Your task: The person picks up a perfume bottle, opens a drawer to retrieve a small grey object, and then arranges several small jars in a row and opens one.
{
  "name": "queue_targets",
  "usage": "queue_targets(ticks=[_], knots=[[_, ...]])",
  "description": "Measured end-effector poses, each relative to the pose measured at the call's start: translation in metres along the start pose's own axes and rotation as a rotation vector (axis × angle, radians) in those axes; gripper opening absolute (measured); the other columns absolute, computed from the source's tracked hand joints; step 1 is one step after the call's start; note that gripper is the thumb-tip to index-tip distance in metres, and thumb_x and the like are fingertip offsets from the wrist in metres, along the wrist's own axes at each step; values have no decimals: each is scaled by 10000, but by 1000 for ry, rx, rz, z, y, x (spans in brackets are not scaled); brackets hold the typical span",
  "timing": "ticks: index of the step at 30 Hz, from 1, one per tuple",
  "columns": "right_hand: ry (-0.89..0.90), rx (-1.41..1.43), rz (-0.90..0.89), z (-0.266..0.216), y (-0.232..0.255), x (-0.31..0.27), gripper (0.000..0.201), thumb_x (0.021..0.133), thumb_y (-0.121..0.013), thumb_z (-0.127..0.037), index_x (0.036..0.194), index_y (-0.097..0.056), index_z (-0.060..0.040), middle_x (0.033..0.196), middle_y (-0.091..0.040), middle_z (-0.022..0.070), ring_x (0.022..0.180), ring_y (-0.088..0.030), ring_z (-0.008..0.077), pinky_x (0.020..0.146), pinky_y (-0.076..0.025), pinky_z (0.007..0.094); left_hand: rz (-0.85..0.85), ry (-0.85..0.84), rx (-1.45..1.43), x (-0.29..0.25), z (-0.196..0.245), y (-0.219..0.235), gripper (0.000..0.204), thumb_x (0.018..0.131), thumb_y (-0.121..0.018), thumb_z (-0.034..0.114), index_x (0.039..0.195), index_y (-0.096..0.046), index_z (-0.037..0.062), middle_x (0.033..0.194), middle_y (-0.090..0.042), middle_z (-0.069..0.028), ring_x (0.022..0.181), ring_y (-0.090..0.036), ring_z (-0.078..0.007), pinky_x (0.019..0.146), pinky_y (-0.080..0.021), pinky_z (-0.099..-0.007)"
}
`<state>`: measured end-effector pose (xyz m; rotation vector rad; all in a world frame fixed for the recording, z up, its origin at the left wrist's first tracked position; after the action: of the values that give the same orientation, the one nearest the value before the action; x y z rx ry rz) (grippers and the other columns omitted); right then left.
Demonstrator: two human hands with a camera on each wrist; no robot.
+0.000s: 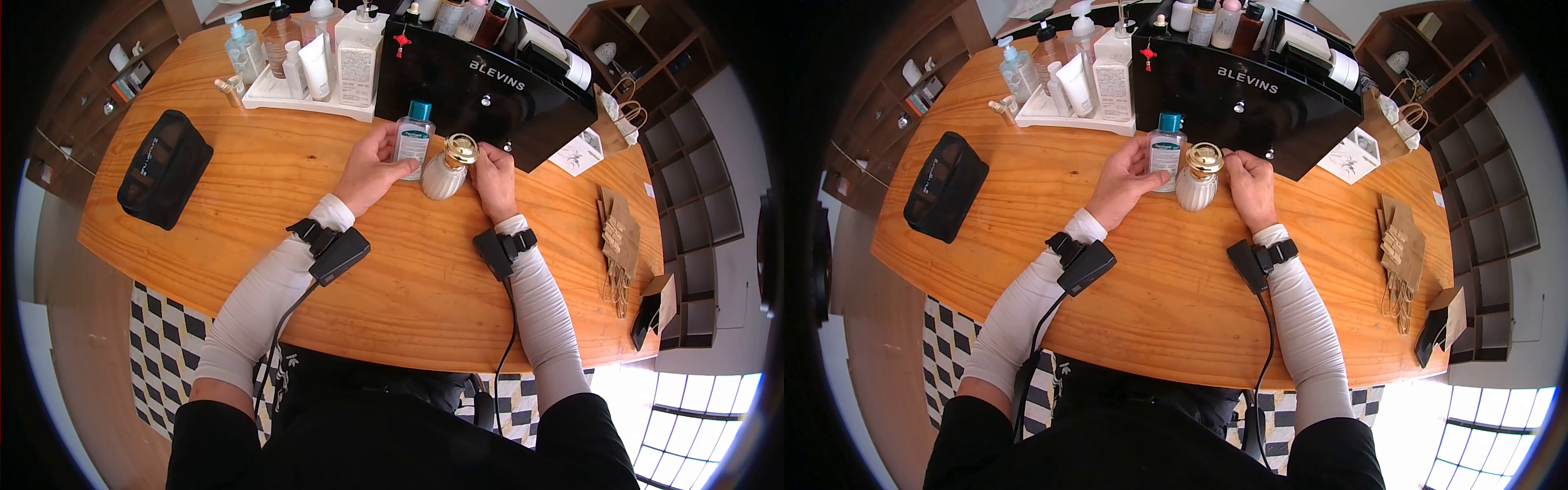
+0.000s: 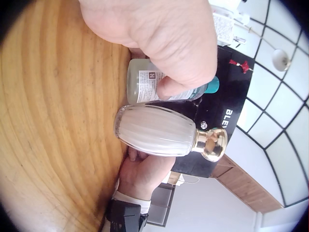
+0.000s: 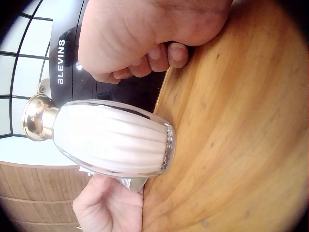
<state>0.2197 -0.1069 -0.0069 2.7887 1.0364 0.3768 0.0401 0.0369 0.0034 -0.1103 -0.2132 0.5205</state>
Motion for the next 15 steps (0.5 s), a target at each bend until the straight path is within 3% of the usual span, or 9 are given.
queue_targets(ticks=[15], knots=[[8, -3, -4, 0, 0, 0, 375, 985, -619, -196, 698, -575, 41, 578, -478, -7, 578, -388, 68, 525, -354, 300, 6, -21, -21, 0, -2, 0, 477, 887, -692, -40, 1330, -521, 9, 1274, -627, -89, 1185, -607, -174, 1049, -477, -319]])
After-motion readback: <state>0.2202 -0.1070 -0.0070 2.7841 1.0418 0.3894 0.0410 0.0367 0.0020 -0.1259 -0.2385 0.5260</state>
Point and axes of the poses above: each hand's wrist, its own x-axis towards the middle knuckle, its own y-axis out of the back of the hand, z = x × y, the point moved 3 cm from there along x, towards the middle knuckle
